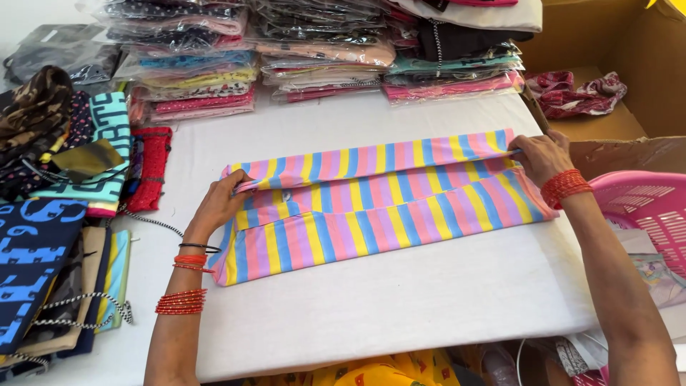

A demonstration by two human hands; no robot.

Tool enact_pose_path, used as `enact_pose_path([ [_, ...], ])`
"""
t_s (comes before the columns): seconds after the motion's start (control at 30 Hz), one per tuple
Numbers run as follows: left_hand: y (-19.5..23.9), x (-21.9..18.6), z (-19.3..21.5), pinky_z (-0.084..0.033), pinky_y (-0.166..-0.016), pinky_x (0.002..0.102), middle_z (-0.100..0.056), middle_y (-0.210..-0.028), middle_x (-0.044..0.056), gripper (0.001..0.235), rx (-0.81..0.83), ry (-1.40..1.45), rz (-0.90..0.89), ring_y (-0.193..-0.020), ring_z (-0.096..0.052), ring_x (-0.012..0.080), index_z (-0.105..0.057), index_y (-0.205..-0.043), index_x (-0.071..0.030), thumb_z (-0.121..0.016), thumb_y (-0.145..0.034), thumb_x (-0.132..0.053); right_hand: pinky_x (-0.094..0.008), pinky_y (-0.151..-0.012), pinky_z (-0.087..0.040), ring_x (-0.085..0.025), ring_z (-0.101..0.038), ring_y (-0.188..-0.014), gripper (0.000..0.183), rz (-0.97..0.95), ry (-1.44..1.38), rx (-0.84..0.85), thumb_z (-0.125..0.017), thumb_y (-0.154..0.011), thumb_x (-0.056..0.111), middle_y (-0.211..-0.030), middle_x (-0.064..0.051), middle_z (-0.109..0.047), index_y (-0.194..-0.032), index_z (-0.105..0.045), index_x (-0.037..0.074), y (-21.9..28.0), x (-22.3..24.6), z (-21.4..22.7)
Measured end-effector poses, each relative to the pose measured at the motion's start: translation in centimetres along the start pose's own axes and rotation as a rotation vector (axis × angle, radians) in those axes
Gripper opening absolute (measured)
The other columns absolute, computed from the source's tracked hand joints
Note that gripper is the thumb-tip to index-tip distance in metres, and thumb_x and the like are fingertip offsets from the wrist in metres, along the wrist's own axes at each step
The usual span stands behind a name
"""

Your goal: The person folds a dark blue sleeveless top on a white table, smoothing it out and folding it into a compact square. They then fold a colorful striped sleeveless top using a similar method, stacking the finished items on the table.

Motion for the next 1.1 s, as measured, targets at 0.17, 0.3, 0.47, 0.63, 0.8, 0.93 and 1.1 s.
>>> enact_pose_path([
  [0.17, 1.7, 2.5, -2.5, -0.051, -0.086, 0.042, -0.073, -0.103, 0.013, 0.032, -0.068, -0.058, -0.211, -0.091, -0.07, 0.0329, -0.066, -0.118, -0.008, -0.068, -0.087, -0.012, -0.048, -0.127, -0.028, -0.015, -0.068, -0.111, 0.015, -0.046, 0.021, 0.01, -0.061, -0.103, 0.02, -0.105, 0.004, -0.074, -0.118, -0.065, 0.022, 2.4, 0.6, -1.8],
  [0.3, 3.9, 1.0, -3.3, -0.041, -0.103, 0.048, -0.074, -0.11, 0.011, 0.033, -0.126, -0.172, -0.316, -0.103, -0.069, 0.0302, -0.066, -0.12, -0.007, -0.067, -0.088, -0.012, -0.049, -0.126, -0.027, -0.016, -0.066, -0.115, 0.017, 0.007, 0.004, -0.06, -0.059, -0.103, 0.017, -0.113, 0.002, -0.071, -0.119, -0.063, 0.02, 3.3, 0.5, -3.3],
  [0.47, 5.4, -1.1, -3.2, -0.028, -0.112, 0.056, -0.071, -0.108, 0.011, 0.027, -0.193, -0.315, -0.367, -0.11, -0.066, 0.028, -0.062, -0.121, -0.006, -0.064, -0.094, -0.009, -0.047, -0.127, -0.025, -0.016, -0.066, -0.118, 0.017, -0.033, 0.027, -0.041, -0.054, -0.106, 0.017, -0.115, 0.001, -0.071, -0.122, -0.06, 0.019, 3.5, 0.8, -3.2],
  [0.63, 5.0, -0.8, -3.3, -0.033, -0.114, 0.054, -0.073, -0.094, 0.01, 0.021, -0.175, -0.397, -0.294, -0.095, -0.069, 0.0269, -0.063, -0.117, -0.007, -0.061, -0.096, -0.005, -0.047, -0.127, -0.025, -0.016, -0.066, -0.118, 0.019, -0.047, 0.052, -0.022, -0.052, -0.107, 0.017, -0.118, 0.0, -0.071, -0.124, -0.06, 0.019, 3.4, 1.0, -3.6],
  [0.8, 5.4, -0.9, -3.3, -0.036, -0.115, 0.053, -0.074, -0.092, 0.01, 0.022, -0.23, -0.385, -0.282, -0.089, -0.071, 0.0265, -0.063, -0.118, -0.007, -0.058, -0.097, -0.003, -0.048, -0.127, -0.025, -0.016, -0.065, -0.12, 0.019, -0.058, 0.048, -0.025, -0.051, -0.108, 0.018, -0.12, 0.0, -0.07, -0.125, -0.059, 0.018, 3.6, 0.8, -3.9],
  [0.93, 6.2, -1.8, -2.3, -0.035, -0.106, 0.057, -0.076, -0.095, 0.011, 0.025, -0.303, -0.348, -0.364, -0.097, -0.072, 0.0284, -0.069, -0.108, -0.008, -0.064, -0.083, -0.008, -0.048, -0.127, -0.025, -0.017, -0.064, -0.122, 0.019, -0.061, 0.026, -0.029, -0.051, -0.107, 0.017, -0.122, -0.001, -0.069, -0.124, -0.061, 0.018, 3.4, 0.6, -4.3],
  [1.1, 3.0, -0.6, 0.0, -0.049, -0.093, 0.052, -0.078, -0.1, 0.013, 0.016, -0.402, -0.146, -0.189, -0.095, -0.074, 0.0313, -0.072, -0.1, -0.01, -0.063, -0.09, -0.018, -0.049, -0.125, -0.026, -0.019, -0.064, -0.122, 0.021, -0.048, 0.012, -0.034, -0.052, -0.105, 0.016, -0.126, -0.005, -0.068, -0.123, -0.063, 0.018, 3.3, 0.7, -4.4],
])
Point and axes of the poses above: each hand's wrist, its own y-axis away from the middle knuckle, its own z-axis out of the back of the hand, x = y × z, the point moved 3 cm from there along -y, towards the middle knuckle
